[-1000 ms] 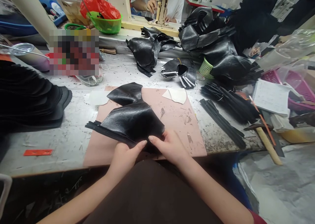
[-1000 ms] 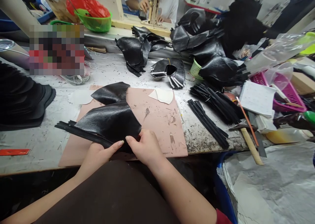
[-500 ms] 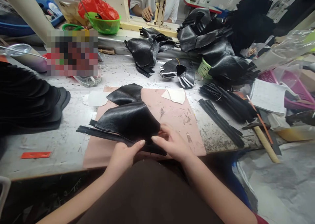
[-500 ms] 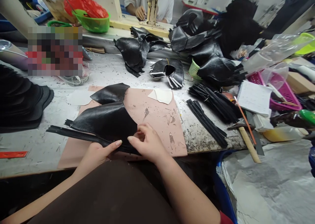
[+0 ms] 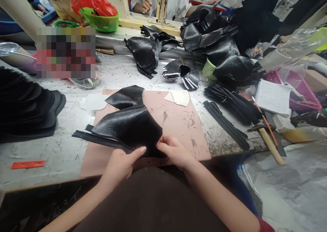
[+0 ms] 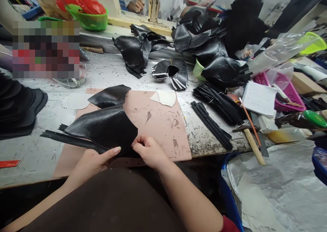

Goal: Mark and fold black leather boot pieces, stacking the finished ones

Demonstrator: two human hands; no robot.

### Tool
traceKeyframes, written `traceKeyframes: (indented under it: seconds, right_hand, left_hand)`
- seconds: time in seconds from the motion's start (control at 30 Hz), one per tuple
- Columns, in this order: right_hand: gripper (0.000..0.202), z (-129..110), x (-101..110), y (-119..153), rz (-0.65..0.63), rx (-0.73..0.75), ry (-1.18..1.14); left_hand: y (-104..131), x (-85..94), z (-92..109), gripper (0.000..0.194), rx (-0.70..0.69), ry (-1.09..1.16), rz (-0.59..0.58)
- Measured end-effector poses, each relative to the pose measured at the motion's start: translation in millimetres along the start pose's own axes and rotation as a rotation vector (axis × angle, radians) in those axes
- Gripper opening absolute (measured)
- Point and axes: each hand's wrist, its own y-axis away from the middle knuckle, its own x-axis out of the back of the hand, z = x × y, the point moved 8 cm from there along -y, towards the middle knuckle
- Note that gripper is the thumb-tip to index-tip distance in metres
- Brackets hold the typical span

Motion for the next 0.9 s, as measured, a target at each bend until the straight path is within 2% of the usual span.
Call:
traceKeyframes:
  seconds: [0.13,0.27,0.47,0.63,0.77,0.9]
  right_hand:
    - [0.018,4,-5,1,-0.055,-0.052,-0.186]
    - [0.016,4,-9,1,-0.090,-0.086,-0.298]
    - [0.012,7,-10,1,-0.090,-0.139,-0.362]
    - [0.019,8,-13,1,-0.104,-0.139,-0.409]
    - [0.020,11,-14,0,-0.063,-0.109,-0.460]
    - [0.026,11,-5,-1,0.052,-0.029,-0.509]
  left_hand:
    - [1,0.5,9,0.023,-0.089,0.100,0.011]
    - [3,-0.7,12,0.028,-0.110,0.067,0.013]
    - [6,2.8,17,0.024,-0.122,-0.002,0.063]
    - [7,5.1,20,0.022,-0.127,-0.002,0.077]
    - [6,4.5,20,0.024,-0.179,-0.059,0.101]
    - [4,1.7,20,0.027,-0.262,-0.105,0.100]
